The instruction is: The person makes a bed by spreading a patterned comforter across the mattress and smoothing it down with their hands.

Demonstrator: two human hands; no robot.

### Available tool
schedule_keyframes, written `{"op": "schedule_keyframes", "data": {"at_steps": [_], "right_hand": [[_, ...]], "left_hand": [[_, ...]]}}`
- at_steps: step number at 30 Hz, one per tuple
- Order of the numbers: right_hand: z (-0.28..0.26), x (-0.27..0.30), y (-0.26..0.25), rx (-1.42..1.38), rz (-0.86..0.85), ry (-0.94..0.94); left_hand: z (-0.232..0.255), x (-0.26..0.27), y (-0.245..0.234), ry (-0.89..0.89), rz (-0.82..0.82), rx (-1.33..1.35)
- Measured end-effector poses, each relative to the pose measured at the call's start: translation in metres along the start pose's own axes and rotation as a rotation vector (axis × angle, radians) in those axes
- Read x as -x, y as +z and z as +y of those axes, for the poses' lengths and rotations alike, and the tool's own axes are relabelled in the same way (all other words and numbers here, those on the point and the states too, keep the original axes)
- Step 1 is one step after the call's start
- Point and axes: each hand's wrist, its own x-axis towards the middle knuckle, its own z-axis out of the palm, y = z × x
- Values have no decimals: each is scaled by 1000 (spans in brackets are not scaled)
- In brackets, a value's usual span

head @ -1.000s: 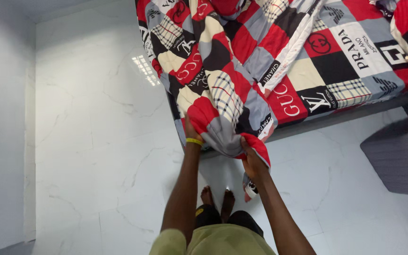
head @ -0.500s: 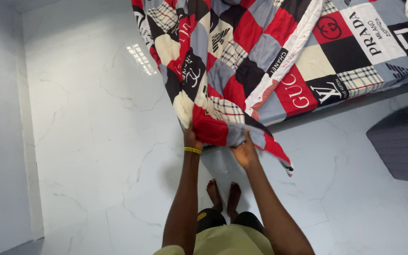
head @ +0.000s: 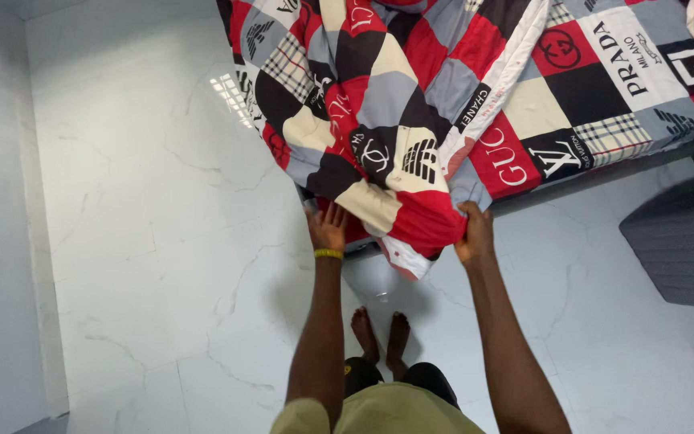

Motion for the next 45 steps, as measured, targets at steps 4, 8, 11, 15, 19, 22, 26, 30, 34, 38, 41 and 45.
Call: {"op": "schedule_keyframes", "data": {"at_steps": [4, 8, 11, 15, 19, 22, 26, 30, 34, 38, 41, 45], "right_hand": [[-36, -5, 24, 39, -115, 74], [-25, -2, 19, 61, -77, 85], [-33, -58, -21, 61, 8, 1], [-73, -128, -17, 74, -35, -259], [-116, -112, 50, -124, -382, -243], [-124, -91, 43, -289, -370, -247], [-88, -104, -62, -204, 23, -227], [-18, -97, -190, 76, 685, -286], [23, -80, -232, 363, 518, 90], [55, -70, -208, 450, 184, 148], [83, -70, -181, 475, 38, 269], [140, -71, -133, 512, -46, 325]], "left_hand": [[-15, -62, 50, -310, 228, -331], [-5, -82, 70, -343, -213, -322], [32, -64, 65, -229, -292, -246], [32, 1, 77, -206, -377, -90], [22, 94, 77, -134, -408, -31], [23, 122, 52, -140, -378, -187], [-24, 127, -33, -321, -277, -505], [-77, 125, -72, -342, 48, -893], [-74, 89, -67, -291, 307, -884], [-69, 60, -55, -334, 233, -923], [-69, 54, -53, -437, 254, -982], [-61, 47, -55, -605, 313, -1204]]}}
